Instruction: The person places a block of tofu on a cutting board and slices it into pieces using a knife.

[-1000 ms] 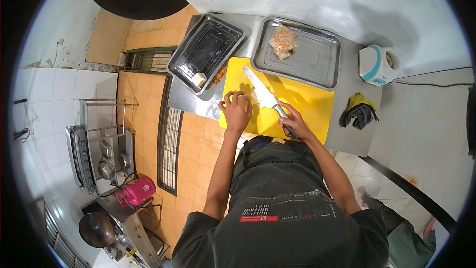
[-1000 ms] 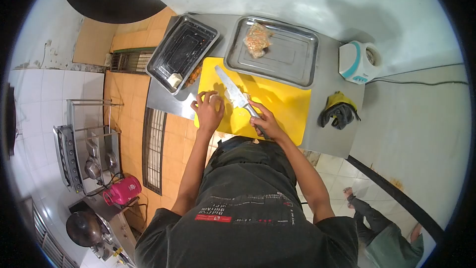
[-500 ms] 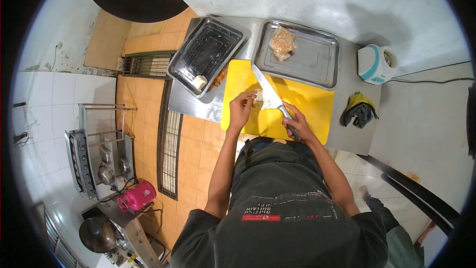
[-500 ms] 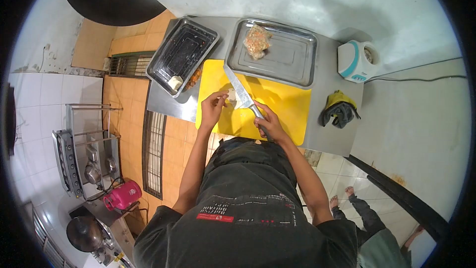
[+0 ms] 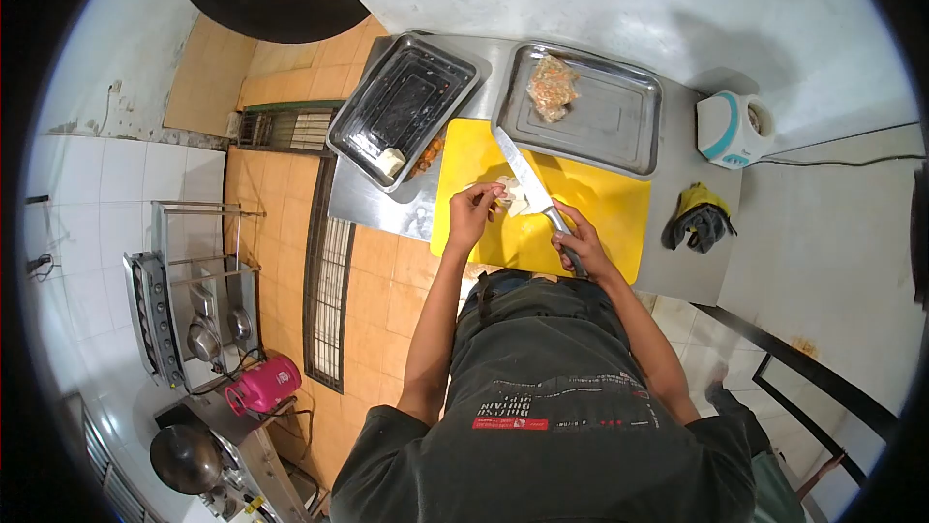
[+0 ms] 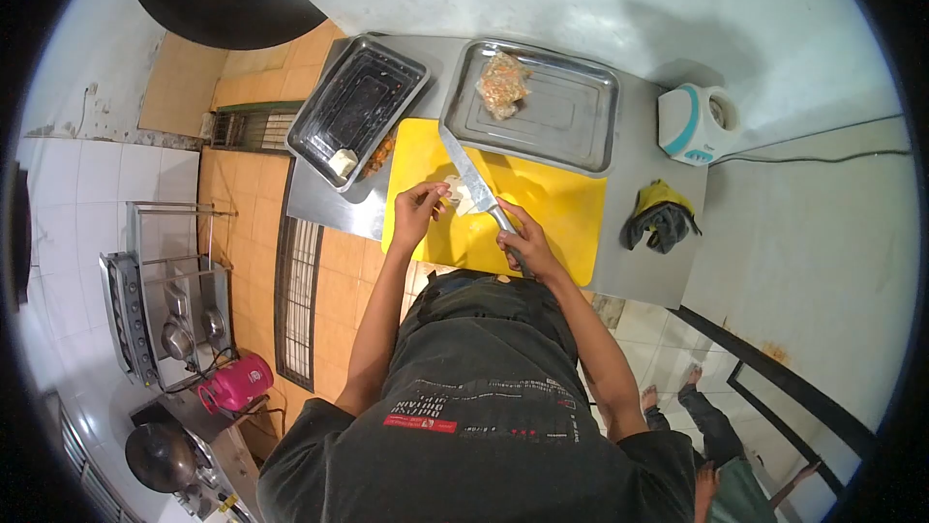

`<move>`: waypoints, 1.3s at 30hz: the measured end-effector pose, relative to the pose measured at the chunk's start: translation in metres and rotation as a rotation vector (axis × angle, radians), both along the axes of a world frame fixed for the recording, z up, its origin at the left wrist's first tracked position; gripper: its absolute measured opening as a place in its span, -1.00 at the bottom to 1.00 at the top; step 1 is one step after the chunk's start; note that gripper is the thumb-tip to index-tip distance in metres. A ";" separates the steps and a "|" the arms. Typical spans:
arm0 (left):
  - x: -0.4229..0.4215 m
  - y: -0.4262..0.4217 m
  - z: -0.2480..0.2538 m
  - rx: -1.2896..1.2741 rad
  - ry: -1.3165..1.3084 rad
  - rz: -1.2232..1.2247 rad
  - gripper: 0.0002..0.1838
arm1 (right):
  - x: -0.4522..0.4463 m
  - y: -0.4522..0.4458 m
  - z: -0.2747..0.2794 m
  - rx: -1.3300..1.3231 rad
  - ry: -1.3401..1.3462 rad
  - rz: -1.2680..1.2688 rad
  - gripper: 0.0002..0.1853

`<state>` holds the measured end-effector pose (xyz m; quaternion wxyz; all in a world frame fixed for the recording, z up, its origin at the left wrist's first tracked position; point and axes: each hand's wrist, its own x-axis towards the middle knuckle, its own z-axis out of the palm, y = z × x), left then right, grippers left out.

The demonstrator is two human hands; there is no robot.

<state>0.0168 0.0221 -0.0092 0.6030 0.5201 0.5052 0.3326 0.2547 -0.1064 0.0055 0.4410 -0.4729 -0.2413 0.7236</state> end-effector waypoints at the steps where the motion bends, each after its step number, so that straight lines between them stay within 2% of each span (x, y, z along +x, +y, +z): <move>1: -0.001 0.000 0.000 0.001 0.000 0.010 -0.76 | 0.000 0.000 0.000 0.001 0.001 0.000 -0.25; 11: -0.005 -0.018 0.011 0.045 0.110 0.132 -0.80 | 0.008 0.007 -0.003 -0.014 0.012 0.096 -0.25; 13: -0.003 -0.026 0.011 0.230 0.258 0.062 -0.82 | 0.009 0.009 -0.003 -0.023 -0.001 0.115 -0.25; 15: -0.003 -0.032 0.009 0.234 0.330 0.051 -0.82 | 0.010 0.010 -0.003 -0.009 -0.005 0.147 -0.25; 17: -0.001 -0.038 0.007 0.392 0.436 0.018 -0.82 | 0.014 0.011 -0.003 0.007 -0.012 0.169 -0.25; 21: 0.008 -0.047 0.020 0.344 0.619 0.067 -0.83 | 0.024 0.012 -0.002 0.025 -0.004 0.206 -0.25; 23: 0.011 -0.047 0.027 0.208 0.728 0.038 -0.82 | 0.030 0.014 -0.002 0.020 -0.006 0.222 -0.25; 24: 0.013 -0.048 0.020 0.207 0.728 0.046 -0.82 | 0.033 0.014 -0.002 0.011 -0.013 0.218 -0.26; 26: 0.015 -0.052 0.006 0.403 0.738 0.120 -0.84 | 0.036 0.016 -0.002 0.000 -0.018 0.217 -0.26; 29: 0.022 -0.057 0.010 0.511 0.794 0.130 -0.87 | 0.041 0.013 -0.006 -0.009 -0.001 0.206 -0.26; 33: 0.026 -0.059 0.010 0.449 0.764 0.155 -0.86 | 0.043 0.010 -0.010 -0.008 0.011 0.203 -0.25; 36: 0.023 -0.053 0.013 0.410 0.875 0.045 -0.79 | 0.043 0.011 -0.007 0.030 -0.044 0.214 -0.26; 38: 0.029 -0.046 0.021 0.568 0.984 -0.023 -0.60 | 0.043 0.012 -0.005 0.076 -0.088 0.220 -0.27; 39: 0.031 -0.042 0.020 0.573 0.982 -0.021 -0.60 | 0.040 0.013 -0.005 0.116 -0.161 0.226 -0.28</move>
